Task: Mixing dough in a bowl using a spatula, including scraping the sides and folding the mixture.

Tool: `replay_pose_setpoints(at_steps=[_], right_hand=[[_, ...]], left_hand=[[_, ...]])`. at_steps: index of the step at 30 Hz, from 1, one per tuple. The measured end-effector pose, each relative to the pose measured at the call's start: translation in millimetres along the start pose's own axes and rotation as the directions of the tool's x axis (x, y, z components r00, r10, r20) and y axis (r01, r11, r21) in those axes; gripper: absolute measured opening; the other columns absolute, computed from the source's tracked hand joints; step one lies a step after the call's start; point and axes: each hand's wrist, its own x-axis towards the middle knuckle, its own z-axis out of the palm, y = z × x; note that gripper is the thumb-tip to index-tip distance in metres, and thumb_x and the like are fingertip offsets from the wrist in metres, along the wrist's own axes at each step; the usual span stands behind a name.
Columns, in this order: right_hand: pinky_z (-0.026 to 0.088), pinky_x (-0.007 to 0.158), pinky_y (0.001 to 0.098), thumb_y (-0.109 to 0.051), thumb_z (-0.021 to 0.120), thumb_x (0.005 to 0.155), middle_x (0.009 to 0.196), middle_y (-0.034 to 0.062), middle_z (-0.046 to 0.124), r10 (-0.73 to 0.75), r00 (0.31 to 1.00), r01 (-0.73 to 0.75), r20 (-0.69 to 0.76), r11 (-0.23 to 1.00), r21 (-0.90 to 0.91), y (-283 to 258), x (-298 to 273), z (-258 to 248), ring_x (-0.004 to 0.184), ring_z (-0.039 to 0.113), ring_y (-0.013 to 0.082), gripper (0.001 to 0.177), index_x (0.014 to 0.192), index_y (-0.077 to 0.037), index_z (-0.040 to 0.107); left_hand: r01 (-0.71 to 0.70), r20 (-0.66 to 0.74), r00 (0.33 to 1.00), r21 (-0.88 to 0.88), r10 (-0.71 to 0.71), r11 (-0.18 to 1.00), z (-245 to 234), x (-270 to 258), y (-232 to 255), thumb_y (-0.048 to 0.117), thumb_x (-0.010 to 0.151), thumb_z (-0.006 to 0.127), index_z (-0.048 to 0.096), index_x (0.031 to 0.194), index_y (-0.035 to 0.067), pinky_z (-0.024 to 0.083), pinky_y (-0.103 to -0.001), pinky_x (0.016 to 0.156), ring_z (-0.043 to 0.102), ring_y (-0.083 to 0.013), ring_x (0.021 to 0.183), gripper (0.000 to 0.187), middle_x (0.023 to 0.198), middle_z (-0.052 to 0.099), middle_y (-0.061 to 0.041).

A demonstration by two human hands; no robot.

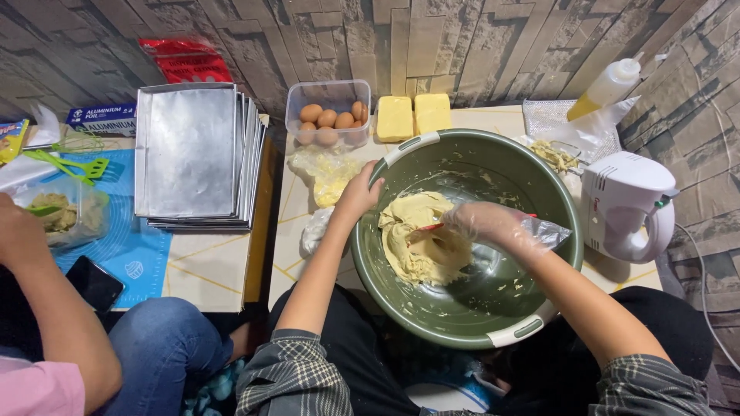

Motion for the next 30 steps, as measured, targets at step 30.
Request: replay_pose_setpoints(at_steps=[30], right_hand=[[0.055,0.101,0.0364,-0.039,0.058,0.097,0.129,-0.0046,0.074,0.373,0.924,-0.383,0.089,0.888,0.254,54.4,-64.8,-141.2,0.118,0.071,0.0236,0.038,0.133,-0.036,0.069]], left_hand=[[0.081,0.016,0.997,-0.054,-0.08,0.995,-5.4,-1.5,2.6,0.033,0.099,0.055,0.044,0.144,0.025,0.054,-0.059,0.095,0.066,-0.0486,0.11,0.047,0.11,0.07,-0.029]])
